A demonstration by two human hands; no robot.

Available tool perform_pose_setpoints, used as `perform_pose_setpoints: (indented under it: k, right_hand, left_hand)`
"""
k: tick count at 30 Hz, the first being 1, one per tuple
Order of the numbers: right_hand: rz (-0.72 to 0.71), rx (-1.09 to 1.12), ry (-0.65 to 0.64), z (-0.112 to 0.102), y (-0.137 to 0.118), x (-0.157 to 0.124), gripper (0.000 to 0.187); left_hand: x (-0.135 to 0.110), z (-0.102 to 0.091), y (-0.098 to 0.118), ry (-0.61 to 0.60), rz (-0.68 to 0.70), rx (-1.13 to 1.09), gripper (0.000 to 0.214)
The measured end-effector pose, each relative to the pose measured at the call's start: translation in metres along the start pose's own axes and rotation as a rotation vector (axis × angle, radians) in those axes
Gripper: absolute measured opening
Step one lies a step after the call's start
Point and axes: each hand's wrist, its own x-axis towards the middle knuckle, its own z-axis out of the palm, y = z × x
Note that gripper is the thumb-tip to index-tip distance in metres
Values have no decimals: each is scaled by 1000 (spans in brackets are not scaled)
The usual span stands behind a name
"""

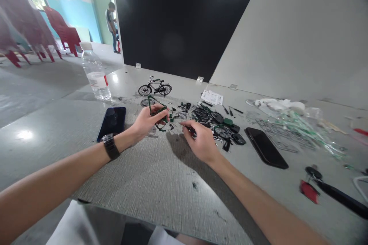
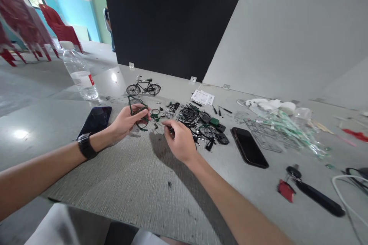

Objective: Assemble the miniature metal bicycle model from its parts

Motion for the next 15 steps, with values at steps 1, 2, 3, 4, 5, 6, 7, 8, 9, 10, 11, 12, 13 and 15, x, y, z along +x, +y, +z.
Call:
perform_pose_setpoints:
  k: [1,2,3,4,5,6,7,8,9,10,11,12,13,15]
  right_hand:
    - [0,0,7,0,0,0,21]
    - [0,0,10,0,0,0,21]
    - [2,-2,11,0,0,0,21]
    - [4,-6,11,0,0,-1,22]
    - [7,-12,11,0,1,-1,22]
    - [12,-17,12,0,2,-1,23]
    - [19,-23,15,1,3,-1,23]
    - [24,-35,18,1,4,-1,24]
    - [28,-53,22,1,5,-1,26]
    - [29,-80,24,1,6,-1,27]
    - [27,-111,27,1,6,-1,29]
    - [21,-141,31,1,6,-1,30]
    - [14,-165,35,1,6,-1,31]
    - [3,-186,33,1,6,-1,33]
  left_hand:
    - [0,1,0,-16,-8,-7,29]
    - [-1,1,1,-29,-15,-16,29]
    - [-1,1,1,-40,-20,-28,30]
    - [-1,2,0,-53,-24,-38,29]
    - [-1,2,0,-63,-25,-46,29]
    - [-1,3,0,-71,-25,-54,28]
    - [-1,3,0,-77,-25,-61,28]
    - [-2,4,0,-82,-28,-69,27]
    - [-2,5,0,-86,-34,-79,26]
    - [-2,5,1,-91,-44,-90,26]
    - [-3,6,2,-96,-56,-103,26]
    - [-3,7,3,-101,-70,-116,25]
    - [-4,7,3,-104,-83,-127,25]
    - [-4,8,4,-105,-101,-147,24]
